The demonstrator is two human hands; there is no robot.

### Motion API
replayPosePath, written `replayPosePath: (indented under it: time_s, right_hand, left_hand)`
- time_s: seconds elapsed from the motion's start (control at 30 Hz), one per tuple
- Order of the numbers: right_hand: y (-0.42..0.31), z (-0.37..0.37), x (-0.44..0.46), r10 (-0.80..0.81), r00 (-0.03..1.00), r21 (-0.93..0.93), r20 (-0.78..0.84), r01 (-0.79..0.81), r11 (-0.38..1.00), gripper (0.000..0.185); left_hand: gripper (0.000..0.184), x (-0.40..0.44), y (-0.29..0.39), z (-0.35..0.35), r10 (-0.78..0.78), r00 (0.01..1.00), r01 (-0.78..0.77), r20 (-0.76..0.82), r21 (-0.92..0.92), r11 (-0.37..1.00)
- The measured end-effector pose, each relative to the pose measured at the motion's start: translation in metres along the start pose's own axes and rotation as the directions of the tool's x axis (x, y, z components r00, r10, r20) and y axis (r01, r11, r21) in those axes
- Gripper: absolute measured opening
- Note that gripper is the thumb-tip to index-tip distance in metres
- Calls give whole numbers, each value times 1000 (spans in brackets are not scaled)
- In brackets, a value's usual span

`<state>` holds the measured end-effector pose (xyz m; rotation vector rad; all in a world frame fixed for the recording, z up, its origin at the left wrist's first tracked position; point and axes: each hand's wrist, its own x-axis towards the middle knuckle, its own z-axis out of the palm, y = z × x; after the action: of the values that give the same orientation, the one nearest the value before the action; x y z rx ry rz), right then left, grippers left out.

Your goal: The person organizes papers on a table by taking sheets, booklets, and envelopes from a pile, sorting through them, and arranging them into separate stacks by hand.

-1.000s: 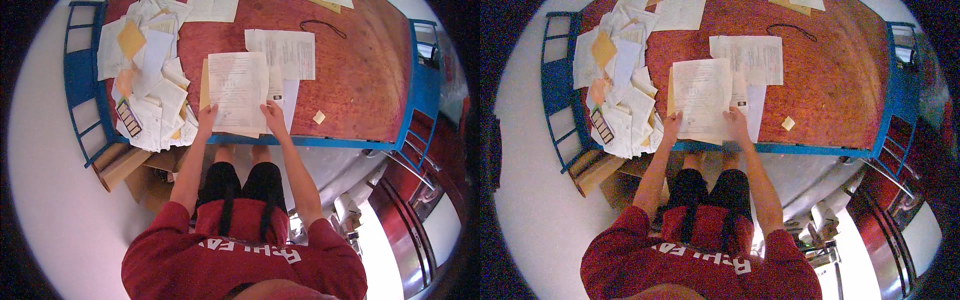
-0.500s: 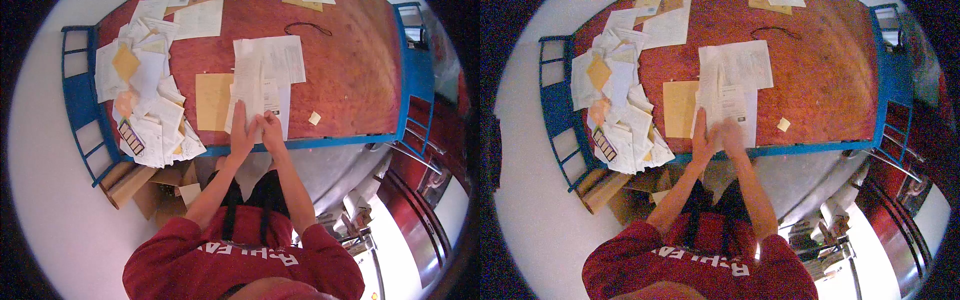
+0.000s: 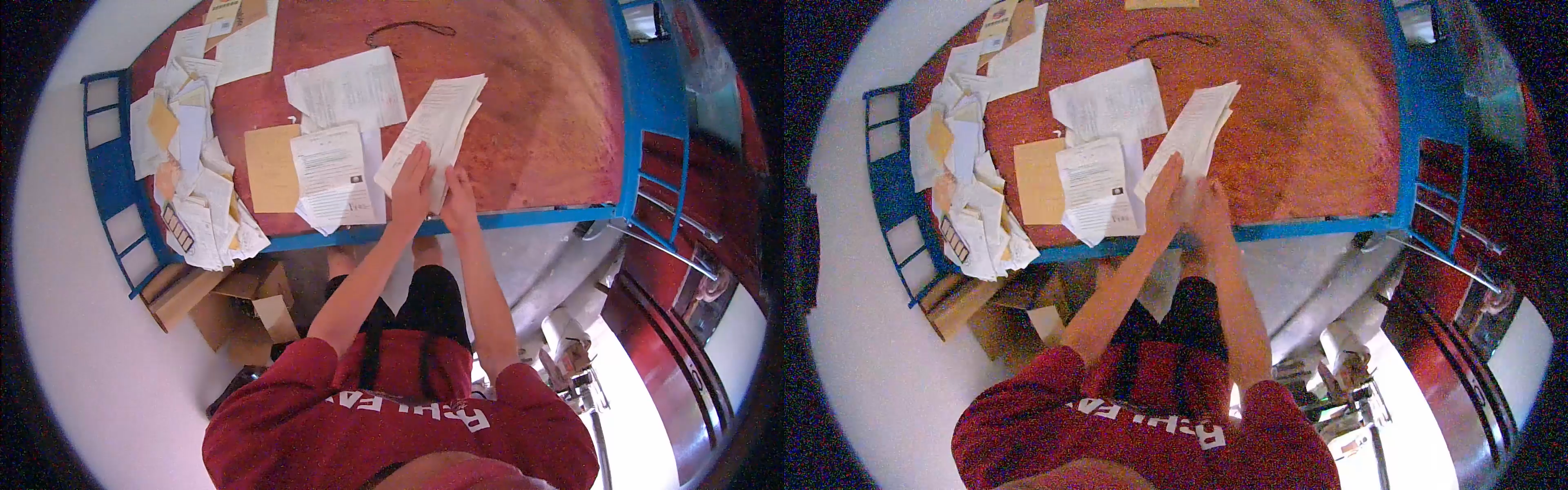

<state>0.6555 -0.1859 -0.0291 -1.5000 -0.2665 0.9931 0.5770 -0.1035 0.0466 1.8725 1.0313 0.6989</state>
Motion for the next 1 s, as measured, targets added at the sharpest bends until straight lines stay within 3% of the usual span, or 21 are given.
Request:
replayPosePath:
  time_s: [0.07, 0.13, 0.27, 0.33, 0.4, 0.67, 0.7, 0.73, 0.8, 0.83, 0.87, 0.97, 1.0]
  right_hand:
    - [-5, -17, 3, 49, 998, 175, 32, -53, 983, 9]
    - [-56, -15, 6, 350, 934, 460, 73, -343, 819, 31]
    - [-66, -18, 13, 418, 909, 559, 17, -355, 750, 22]
    - [-72, -18, 16, 369, 926, 499, 83, -359, 789, 15]
    - [-58, -24, 16, 378, 923, 455, 66, -366, 812, 15]
    - [-26, -51, 21, 344, 938, 402, -38, -301, 865, 19]
    - [-22, -59, 23, 245, 952, 80, -183, -234, 969, 19]
    - [-20, -68, 25, 102, 954, -261, -282, -179, 949, 20]
    - [-16, -84, 27, 21, 946, -352, -324, -142, 925, 23]
    - [-10, -94, 30, -62, 935, -440, -350, -105, 892, 26]
    - [3, -102, 35, -63, 935, -441, -350, -106, 891, 26]
    - [33, -117, 45, 45, 931, -221, -362, -133, 966, 28]
    - [23, -117, 47, 175, 947, -233, -269, -240, 942, 28]
  left_hand:
    - [43, 6, 2, 20, -44, 998, 44, 39, 7, 999]
    - [47, 9, 7, 36, -86, 993, 85, 76, 17, 996]
    - [61, 11, 16, 50, -145, 984, 156, 105, -100, 983]
    - [65, 12, 20, 49, -181, 972, 199, 148, -119, 973]
    - [63, 11, 24, 48, -317, 929, 347, 189, -159, 924]
    - [57, 7, 3, 60, -318, 915, 357, 247, -129, 925]
    - [55, 4, -6, 64, -297, 923, 328, 245, -96, 940]
    - [55, 1, -15, 68, -296, 922, 328, 248, -99, 939]
    - [52, -4, -38, 69, -231, 966, 215, 116, 137, 967]
    - [50, -6, -49, 65, -238, 960, 204, 144, 221, 954]
    - [50, -7, -61, 60, -239, 960, 204, 145, 219, 954]
    - [50, -8, -68, 42, -218, 934, 173, 282, 176, 969]
    - [50, -10, -73, 42, -217, 935, 171, 282, 179, 969]
